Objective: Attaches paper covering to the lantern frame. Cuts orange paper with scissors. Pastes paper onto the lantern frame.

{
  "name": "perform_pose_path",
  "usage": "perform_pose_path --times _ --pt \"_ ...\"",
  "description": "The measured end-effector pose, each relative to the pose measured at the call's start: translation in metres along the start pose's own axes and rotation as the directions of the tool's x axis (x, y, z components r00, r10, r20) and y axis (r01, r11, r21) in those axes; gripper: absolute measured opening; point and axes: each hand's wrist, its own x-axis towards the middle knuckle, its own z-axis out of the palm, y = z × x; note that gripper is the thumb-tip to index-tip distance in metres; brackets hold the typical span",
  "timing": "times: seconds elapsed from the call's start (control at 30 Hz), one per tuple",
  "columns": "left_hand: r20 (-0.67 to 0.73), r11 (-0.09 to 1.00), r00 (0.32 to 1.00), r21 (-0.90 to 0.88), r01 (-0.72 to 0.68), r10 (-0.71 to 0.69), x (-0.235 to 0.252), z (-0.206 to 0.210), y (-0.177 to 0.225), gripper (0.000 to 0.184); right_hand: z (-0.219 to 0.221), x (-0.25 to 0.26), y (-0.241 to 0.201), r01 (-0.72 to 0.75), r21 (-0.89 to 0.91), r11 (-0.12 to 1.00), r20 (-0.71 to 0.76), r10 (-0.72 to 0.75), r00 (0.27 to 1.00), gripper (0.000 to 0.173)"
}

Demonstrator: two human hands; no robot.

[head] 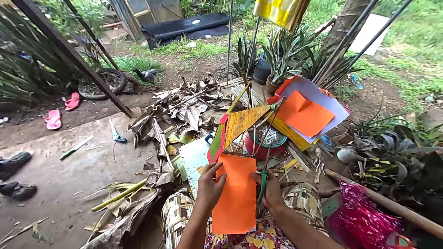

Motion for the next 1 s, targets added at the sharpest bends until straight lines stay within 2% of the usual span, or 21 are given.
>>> perform_pose_path --times 0.33,0.57,0.63,0.73,0.8,0.93,1.0 --pt "-0.133 0.982 0.978 0.122 -0.147 0.163 0.000 0.011 -0.011 0.033 0.001 0.008 -0.003 -0.029 0.039 0.999 0.016 0.029 0.999 0.036" --pt "-0.070 0.977 0.983 0.145 -0.157 0.169 0.005 0.005 -0.012 0.034 0.004 0.017 -0.003 -0.051 0.077 0.996 0.008 0.050 0.999 0.037" --pt "-0.074 0.953 0.975 0.237 -0.187 0.210 0.002 0.004 -0.011 0.035 0.004 0.018 -0.001 -0.055 0.084 0.995 0.010 0.055 0.998 0.037" --pt "-0.056 0.832 0.956 0.508 -0.222 0.290 -0.011 0.004 0.005 0.046 0.003 0.018 -0.001 -0.030 0.058 0.998 0.011 0.029 1.000 0.038" --pt "0.028 0.711 0.945 0.651 -0.265 0.327 -0.024 0.010 0.022 0.052 0.002 0.017 -0.001 -0.018 0.038 0.999 0.021 0.017 1.000 0.039" --pt "0.285 0.546 0.936 0.761 -0.352 0.206 -0.044 0.021 0.034 0.059 0.003 0.015 -0.003 -0.013 0.026 1.000 0.013 0.012 1.000 0.042" --pt "0.346 0.494 0.918 0.774 -0.396 0.192 -0.044 0.020 0.024 0.064 0.004 0.014 -0.002 -0.019 0.042 0.999 0.008 0.018 1.000 0.041"
